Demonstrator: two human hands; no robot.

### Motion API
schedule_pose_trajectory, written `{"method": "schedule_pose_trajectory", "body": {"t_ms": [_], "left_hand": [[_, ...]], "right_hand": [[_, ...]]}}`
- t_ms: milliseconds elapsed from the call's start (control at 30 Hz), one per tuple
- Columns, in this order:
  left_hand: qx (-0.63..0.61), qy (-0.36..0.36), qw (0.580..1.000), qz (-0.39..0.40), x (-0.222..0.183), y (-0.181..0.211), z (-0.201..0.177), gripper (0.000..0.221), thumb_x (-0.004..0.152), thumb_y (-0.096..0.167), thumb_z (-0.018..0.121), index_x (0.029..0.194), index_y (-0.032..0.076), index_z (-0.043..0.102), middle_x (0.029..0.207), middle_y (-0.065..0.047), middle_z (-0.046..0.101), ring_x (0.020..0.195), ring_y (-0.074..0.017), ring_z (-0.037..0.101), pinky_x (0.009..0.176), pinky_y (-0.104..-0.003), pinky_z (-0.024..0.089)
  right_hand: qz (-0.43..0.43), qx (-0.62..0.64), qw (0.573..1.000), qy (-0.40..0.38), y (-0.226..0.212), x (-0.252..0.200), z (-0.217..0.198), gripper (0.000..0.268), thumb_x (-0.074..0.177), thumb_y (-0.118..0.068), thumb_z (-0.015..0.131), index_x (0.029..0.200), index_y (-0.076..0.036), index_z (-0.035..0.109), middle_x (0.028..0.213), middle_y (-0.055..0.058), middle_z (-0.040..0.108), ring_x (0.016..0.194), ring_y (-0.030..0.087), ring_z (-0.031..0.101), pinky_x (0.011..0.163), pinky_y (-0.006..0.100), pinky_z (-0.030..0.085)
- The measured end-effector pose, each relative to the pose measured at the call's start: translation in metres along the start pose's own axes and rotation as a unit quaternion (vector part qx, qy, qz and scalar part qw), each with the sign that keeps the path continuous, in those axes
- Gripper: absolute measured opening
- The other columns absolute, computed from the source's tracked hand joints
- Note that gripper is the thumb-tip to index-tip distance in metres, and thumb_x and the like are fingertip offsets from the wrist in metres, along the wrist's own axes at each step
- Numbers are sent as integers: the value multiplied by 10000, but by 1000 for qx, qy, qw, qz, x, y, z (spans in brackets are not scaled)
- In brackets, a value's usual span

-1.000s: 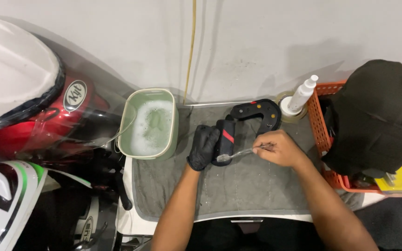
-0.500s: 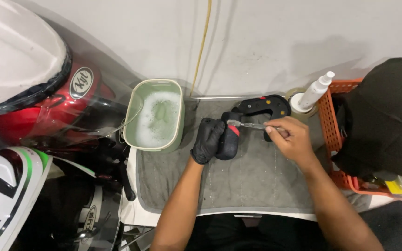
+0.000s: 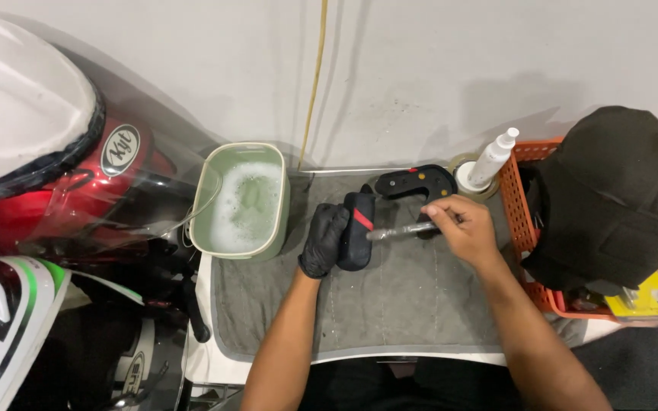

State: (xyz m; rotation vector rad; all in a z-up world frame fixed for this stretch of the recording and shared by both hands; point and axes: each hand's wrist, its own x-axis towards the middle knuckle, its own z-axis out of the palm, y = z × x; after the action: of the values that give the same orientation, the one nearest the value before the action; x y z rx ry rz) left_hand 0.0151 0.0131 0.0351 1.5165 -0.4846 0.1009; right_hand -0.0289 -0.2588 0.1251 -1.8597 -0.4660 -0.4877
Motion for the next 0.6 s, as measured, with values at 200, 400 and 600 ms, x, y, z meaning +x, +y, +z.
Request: {"method": "schedule_pose_trajectory", "body": {"t_ms": [200, 400, 600], "left_hand": [[24, 29, 999, -17, 1, -2, -1, 506, 1052, 309, 474, 619, 92, 619, 526, -106, 588, 529, -174, 562, 553, -277, 467], [-40, 10, 999, 0, 5, 58, 10, 532, 1049, 275, 433, 601, 81, 645, 515, -101, 636, 508, -154, 635, 508, -214, 496], [-40, 43, 998, -29, -4, 3, 6, 483, 1044, 219, 466, 666, 28, 698, 595, -162, 673, 581, -200, 658, 574, -266, 527]], "right_hand": [[-3, 18, 1000, -8, 19, -11, 4, 106, 917, -125, 738, 832, -90, 789, 540, 44, 522, 523, 120, 490, 518, 264, 416], [60, 57, 988, -129, 17, -17, 8, 156, 878, -92, 742, 728, -63, 768, 548, 120, 630, 567, 155, 571, 542, 349, 484], [38, 19, 994, -103, 5, -7, 1, 192, 909, -126, 740, 728, -61, 754, 520, 108, 575, 513, 192, 565, 530, 348, 469]]}}
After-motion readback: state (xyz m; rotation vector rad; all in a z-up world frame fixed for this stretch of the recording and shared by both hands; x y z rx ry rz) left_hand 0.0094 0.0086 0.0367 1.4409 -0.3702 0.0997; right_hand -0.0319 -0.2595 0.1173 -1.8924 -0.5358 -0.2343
